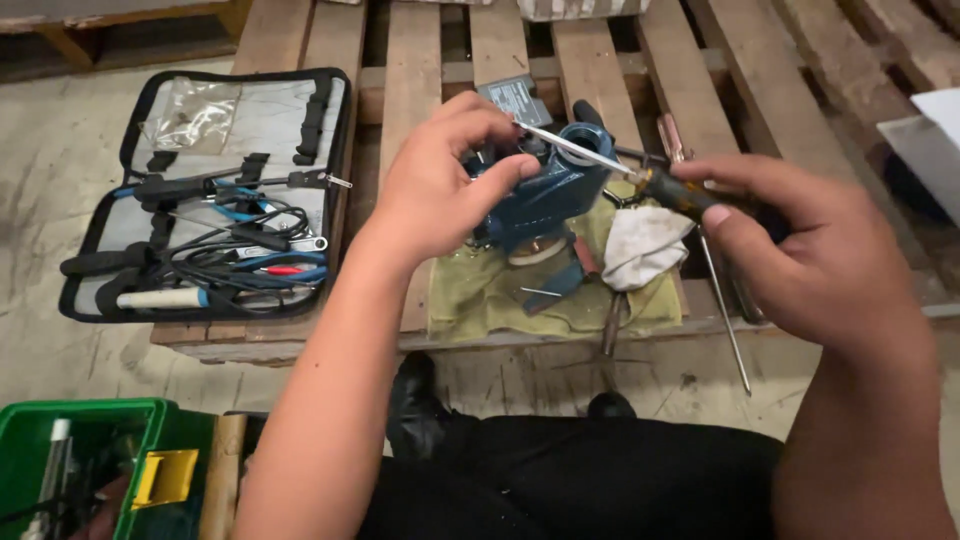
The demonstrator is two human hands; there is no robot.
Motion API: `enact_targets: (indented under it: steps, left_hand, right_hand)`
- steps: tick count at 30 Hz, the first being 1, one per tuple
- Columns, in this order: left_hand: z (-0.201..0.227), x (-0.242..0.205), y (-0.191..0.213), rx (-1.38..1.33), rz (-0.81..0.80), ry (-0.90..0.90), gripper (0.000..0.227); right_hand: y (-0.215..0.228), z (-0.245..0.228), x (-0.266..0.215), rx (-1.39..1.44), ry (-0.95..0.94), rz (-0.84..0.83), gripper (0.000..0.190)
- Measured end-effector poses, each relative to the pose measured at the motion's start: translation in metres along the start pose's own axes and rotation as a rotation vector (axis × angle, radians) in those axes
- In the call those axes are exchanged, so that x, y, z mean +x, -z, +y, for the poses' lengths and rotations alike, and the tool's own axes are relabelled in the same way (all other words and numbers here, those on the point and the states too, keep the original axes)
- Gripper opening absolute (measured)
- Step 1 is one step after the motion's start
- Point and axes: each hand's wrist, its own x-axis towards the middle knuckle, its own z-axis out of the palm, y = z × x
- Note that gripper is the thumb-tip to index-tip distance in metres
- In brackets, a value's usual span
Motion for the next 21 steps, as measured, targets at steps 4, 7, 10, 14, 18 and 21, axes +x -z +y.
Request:
enact_targets:
  steps: [4, 7, 10, 14, 18, 21]
  left_hand:
    - [-0.006, -0.003, -0.002, 0.004, 0.052, -0.011, 0.029]
    - [-0.002, -0.006, -0.004, -0.024, 0.054, 0.063, 0.04]
    - [-0.002, -0.007, -0.002, -0.034, 0.07, 0.101, 0.048]
    - [-0.003, -0.007, 0.0, -0.086, 0.032, 0.122, 0.073]
    - [-0.002, -0.005, 0.001, -0.057, 0.012, 0.152, 0.081]
    - [-0.015, -0.005, -0.004, -0.043, 0.056, 0.065, 0.08]
  right_hand:
    - [-0.004, 0.015, 0.006, -0.011, -0.011, -0.049, 0.039]
    - [-0.001, 0.018, 0.013, -0.05, -0.036, -0.055, 0.041]
    - [0.005, 0.011, 0.029, -0.149, -0.222, -0.156, 0.044]
    - [0.005, 0.011, 0.05, -0.188, -0.123, -0.212, 0.042]
    - [0.003, 0.025, 0.048, -0.227, -0.001, -0.217, 0.042]
    - [-0.004, 0.022, 0.04, -0.166, 0.012, -0.203, 0.043]
